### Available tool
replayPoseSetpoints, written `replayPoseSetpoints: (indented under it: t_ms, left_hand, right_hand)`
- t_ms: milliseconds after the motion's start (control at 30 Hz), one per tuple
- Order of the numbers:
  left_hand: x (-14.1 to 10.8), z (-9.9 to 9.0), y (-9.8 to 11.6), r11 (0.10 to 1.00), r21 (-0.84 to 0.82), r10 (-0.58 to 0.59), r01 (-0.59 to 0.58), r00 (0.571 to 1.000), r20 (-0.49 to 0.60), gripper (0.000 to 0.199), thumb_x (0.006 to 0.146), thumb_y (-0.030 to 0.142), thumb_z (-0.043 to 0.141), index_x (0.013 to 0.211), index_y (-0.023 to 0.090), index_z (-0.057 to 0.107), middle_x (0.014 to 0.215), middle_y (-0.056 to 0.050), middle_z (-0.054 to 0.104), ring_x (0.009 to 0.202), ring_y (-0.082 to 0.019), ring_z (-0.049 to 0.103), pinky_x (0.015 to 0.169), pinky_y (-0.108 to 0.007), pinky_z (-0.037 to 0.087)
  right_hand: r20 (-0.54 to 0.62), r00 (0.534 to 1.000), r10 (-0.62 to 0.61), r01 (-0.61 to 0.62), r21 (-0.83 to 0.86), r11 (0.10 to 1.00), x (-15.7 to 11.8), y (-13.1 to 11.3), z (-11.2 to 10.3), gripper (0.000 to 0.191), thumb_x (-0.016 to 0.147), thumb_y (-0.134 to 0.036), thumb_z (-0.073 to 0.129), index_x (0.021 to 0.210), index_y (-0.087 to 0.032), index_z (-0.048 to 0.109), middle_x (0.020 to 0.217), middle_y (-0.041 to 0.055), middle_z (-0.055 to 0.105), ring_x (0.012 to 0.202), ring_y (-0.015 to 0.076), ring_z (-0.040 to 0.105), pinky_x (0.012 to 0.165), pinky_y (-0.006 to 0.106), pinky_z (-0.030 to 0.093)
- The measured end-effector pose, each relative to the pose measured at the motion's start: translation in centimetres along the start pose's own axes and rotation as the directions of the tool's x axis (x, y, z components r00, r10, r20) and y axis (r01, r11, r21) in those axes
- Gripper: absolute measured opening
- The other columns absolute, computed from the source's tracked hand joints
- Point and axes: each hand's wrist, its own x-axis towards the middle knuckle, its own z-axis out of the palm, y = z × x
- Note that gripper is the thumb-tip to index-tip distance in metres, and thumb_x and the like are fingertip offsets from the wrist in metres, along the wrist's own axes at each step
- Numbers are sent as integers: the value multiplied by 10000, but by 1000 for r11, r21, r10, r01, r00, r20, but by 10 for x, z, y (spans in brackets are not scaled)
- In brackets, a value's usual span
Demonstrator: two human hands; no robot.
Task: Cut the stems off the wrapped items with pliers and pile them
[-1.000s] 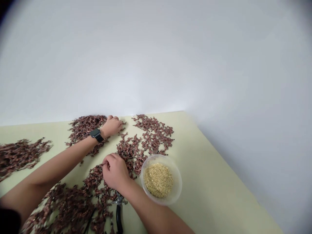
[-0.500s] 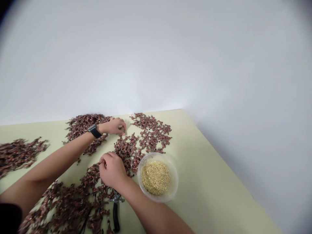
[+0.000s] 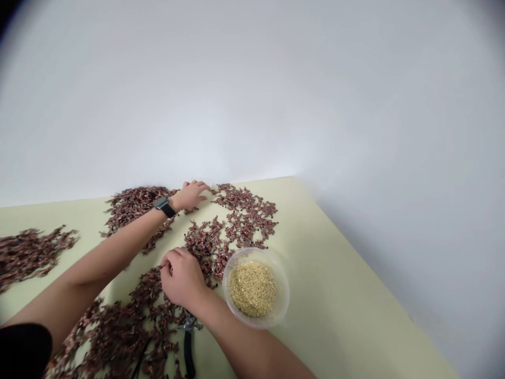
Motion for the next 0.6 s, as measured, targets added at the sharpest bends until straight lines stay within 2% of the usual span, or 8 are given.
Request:
replayPoseSetpoints:
  t_ms: [67,167,267,367,467,600]
  left_hand:
    - [12,6,5,1000,13,8,-8,1000,-7,458,967,331,494,1419,324,566,1469,-101,551,1263,-327,465,1013,-483,318]
    - [19,12,6,999,38,14,-13,1000,-13,387,959,317,507,1312,350,663,1378,-81,627,1218,-322,482,993,-489,320]
    - [12,12,-1,997,79,-12,17,998,-59,307,970,312,482,1064,269,771,1199,-130,690,1188,-340,483,1012,-532,284]
    - [4,10,-11,990,117,-66,79,991,-115,329,955,246,462,897,172,777,1043,-209,687,1175,-391,474,1022,-594,237]
    - [5,10,-13,987,115,-91,108,985,-147,317,931,191,460,995,146,768,1070,-229,681,1173,-403,477,1015,-604,242]
    - [29,19,1,998,48,-25,33,989,-147,450,971,205,429,1372,261,625,1324,-138,651,1207,-330,499,1014,-521,302]
  right_hand:
    - [-2,1000,-2,2,1,1000,0,1,1,178,868,-56,554,892,-212,638,931,32,667,913,180,618,837,270,494]
    - [-14,1000,-4,4,2,1000,0,2,2,185,858,-48,554,887,-212,635,929,26,667,918,175,618,845,264,490]
    - [-20,1000,-2,2,-1,1000,0,2,3,183,858,-52,553,889,-214,632,927,22,666,912,173,619,845,262,488]
    - [-19,1000,2,-2,-2,1000,0,1,3,179,858,-57,552,890,-214,631,925,22,666,910,172,619,846,263,488]
    - [-15,1000,-2,2,-2,1000,0,1,3,177,858,-59,552,889,-214,630,926,21,666,909,170,617,839,261,487]
    - [-20,1000,-14,14,-8,1000,0,2,3,188,847,-49,548,882,-216,628,921,17,666,908,169,616,838,260,487]
